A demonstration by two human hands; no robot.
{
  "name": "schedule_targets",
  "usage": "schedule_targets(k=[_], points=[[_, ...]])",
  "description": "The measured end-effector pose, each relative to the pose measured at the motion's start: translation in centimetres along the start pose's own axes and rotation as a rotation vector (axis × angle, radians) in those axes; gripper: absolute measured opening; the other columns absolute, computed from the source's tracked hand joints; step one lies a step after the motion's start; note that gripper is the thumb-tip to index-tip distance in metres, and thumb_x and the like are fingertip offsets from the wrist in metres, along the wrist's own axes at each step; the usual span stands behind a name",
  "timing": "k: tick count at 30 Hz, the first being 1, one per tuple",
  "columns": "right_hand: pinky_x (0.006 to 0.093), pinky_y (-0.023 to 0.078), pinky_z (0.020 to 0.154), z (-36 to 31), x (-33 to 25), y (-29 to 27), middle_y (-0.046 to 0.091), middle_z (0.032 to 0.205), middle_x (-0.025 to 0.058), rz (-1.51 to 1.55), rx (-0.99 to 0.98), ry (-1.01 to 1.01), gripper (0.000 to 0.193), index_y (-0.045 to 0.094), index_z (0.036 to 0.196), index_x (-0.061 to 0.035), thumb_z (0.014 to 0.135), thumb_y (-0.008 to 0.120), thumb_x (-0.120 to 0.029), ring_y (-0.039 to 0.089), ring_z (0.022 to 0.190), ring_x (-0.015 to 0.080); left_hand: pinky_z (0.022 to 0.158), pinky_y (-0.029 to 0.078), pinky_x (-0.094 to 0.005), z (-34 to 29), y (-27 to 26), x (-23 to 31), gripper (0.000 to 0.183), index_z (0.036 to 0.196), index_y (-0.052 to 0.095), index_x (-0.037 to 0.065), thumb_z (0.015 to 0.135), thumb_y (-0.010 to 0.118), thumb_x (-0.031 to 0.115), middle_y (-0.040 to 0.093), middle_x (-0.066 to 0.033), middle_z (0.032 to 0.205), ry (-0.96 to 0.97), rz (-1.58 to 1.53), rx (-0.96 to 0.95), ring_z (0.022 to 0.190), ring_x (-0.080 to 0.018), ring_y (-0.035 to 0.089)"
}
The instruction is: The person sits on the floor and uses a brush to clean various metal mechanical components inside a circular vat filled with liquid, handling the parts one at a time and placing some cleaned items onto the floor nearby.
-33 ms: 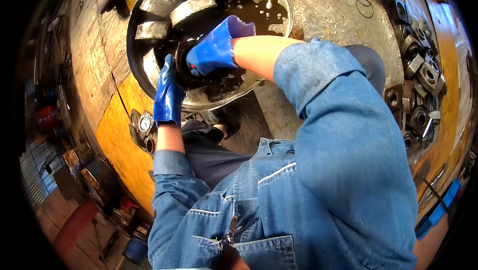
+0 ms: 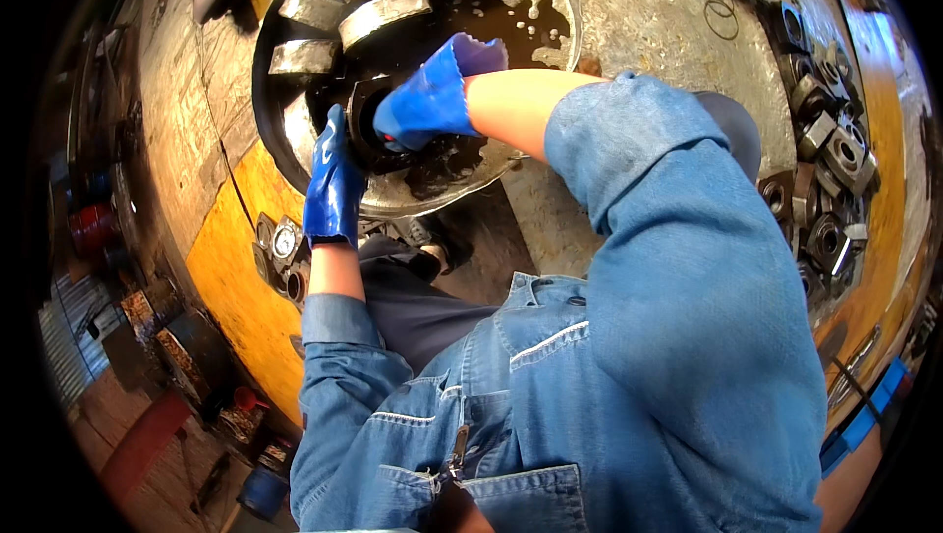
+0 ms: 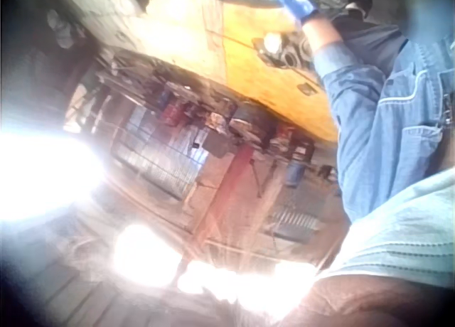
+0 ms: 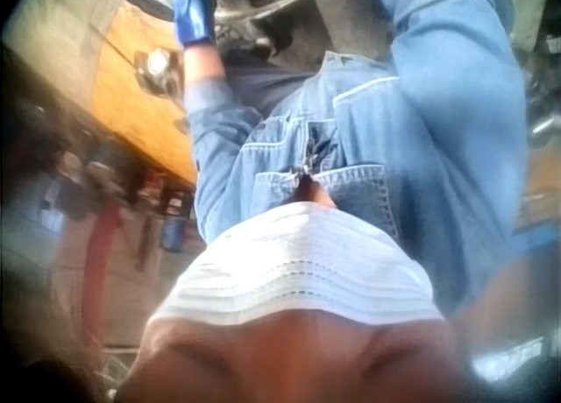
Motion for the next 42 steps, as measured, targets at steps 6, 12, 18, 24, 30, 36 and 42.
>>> schedule_targets(k=[6, 12, 18, 24, 30, 36, 42], points=[[0.0494, 0.061, 0.083, -4.2, -0.7, 0.4, 0.076, 0.1, 0.0271, -0.23, 0.258, -0.384, 0.033, 0.077, 0.104, -0.0002, 0.1, 0.056, -0.025, 0.075, 0.092, 0.0392, 0.093, 0.055, -0.0328, 0.1, -0.1, -0.6, 0.048, 0.131, 0.07, -0.004, 0.113, 0.056, 0.038, 0.076, -0.0108, 0.119, -0.093, -0.192, -0.034, 0.104, -0.0178, 0.07], [0.0506, 0.06, 0.08, -3.2, -0.4, -0.4, 0.071, 0.091, 0.0223, -0.069, 0.312, -0.587, 0.028, 0.071, 0.109, -0.0009, 0.102, 0.055, -0.023, 0.072, 0.088, 0.0388, 0.096, 0.053, -0.0334, 1.5, -0.3, -2.2, 0.049, 0.134, 0.07, -0.004, 0.112, 0.056, 0.038, 0.075, -0.013, 0.123, -0.082, -0.188, -0.096, 0.107, -0.0191, 0.068], [0.0487, 0.06, 0.087, -2.1, -1.9, -1.3, 0.076, 0.101, 0.022, -0.228, 0.304, -0.327, 0.035, 0.073, 0.117, -0.0017, 0.101, 0.057, -0.029, 0.074, 0.094, 0.0393, 0.103, 0.05, -0.0352, 0.9, -1.7, -2.2, 0.052, 0.135, 0.069, -0.007, 0.11, 0.058, 0.039, 0.073, -0.0154, 0.127, 0.157, -0.121, -0.027, 0.114, -0.0209, 0.066], [0.0464, 0.06, 0.087, -0.4, -0.7, -0.2, 0.08, 0.106, 0.0135, -0.035, 0.068, 0.113, 0.029, 0.079, 0.118, -0.0157, 0.098, 0.062, -0.028, 0.076, 0.099, 0.0369, 0.105, 0.049, -0.0353, 1.0, -0.4, -1.6, 0.053, 0.134, 0.069, -0.008, 0.11, 0.06, 0.039, 0.073, -0.0163, 0.129, 0.056, -0.145, -0.044, 0.115, -0.021, 0.064], [0.0368, 0.059, 0.082, -7.5, 0.0, -2.7, 0.078, 0.102, 0.012, 1.035, 0.322, -0.115, 0.031, 0.075, 0.122, -0.0059, 0.101, 0.063, -0.024, 0.076, 0.092, 0.0238, 0.102, 0.052, -0.0348, 0.7, -2.4, -2.0, 0.052, 0.134, 0.069, -0.006, 0.112, 0.056, 0.04, 0.075, -0.0129, 0.125, 0.079, -0.053, -0.031, 0.111, -0.0195, 0.067], [0.0336, 0.066, 0.084, -1.2, 2.3, 5.5, 0.075, 0.111, 0.0185, 2.207, 0.452, -0.028, 0.025, 0.067, 0.129, 0.0, 0.108, 0.058, -0.011, 0.077, 0.099, 0.0267, 0.1, 0.052, -0.0343, 0.0, -1.2, -0.2, 0.054, 0.134, 0.069, -0.006, 0.111, 0.056, 0.041, 0.076, -0.0131, 0.123, 0.096, 0.048, -0.025, 0.11, -0.0206, 0.067], [0.0394, 0.066, 0.056, 0.0, 1.0, 7.2, 0.075, 0.098, 0.0247, 3.267, 0.332, 0.605, 0.04, 0.064, 0.119, 0.0042, 0.107, 0.058, -0.034, 0.074, 0.068, 0.0336, 0.098, 0.053, -0.032, 0.9, -2.1, -2.3, 0.053, 0.134, 0.07, -0.005, 0.111, 0.057, 0.04, 0.075, -0.0125, 0.124, -0.018, -0.034, -0.02, 0.109, -0.0191, 0.068]])
Point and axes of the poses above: each hand's wrist, its own z-axis towards the middle knuckle, its own y-axis out of the palm, x = y × z, the point moved 6 cm from there along z, towards the middle knuckle
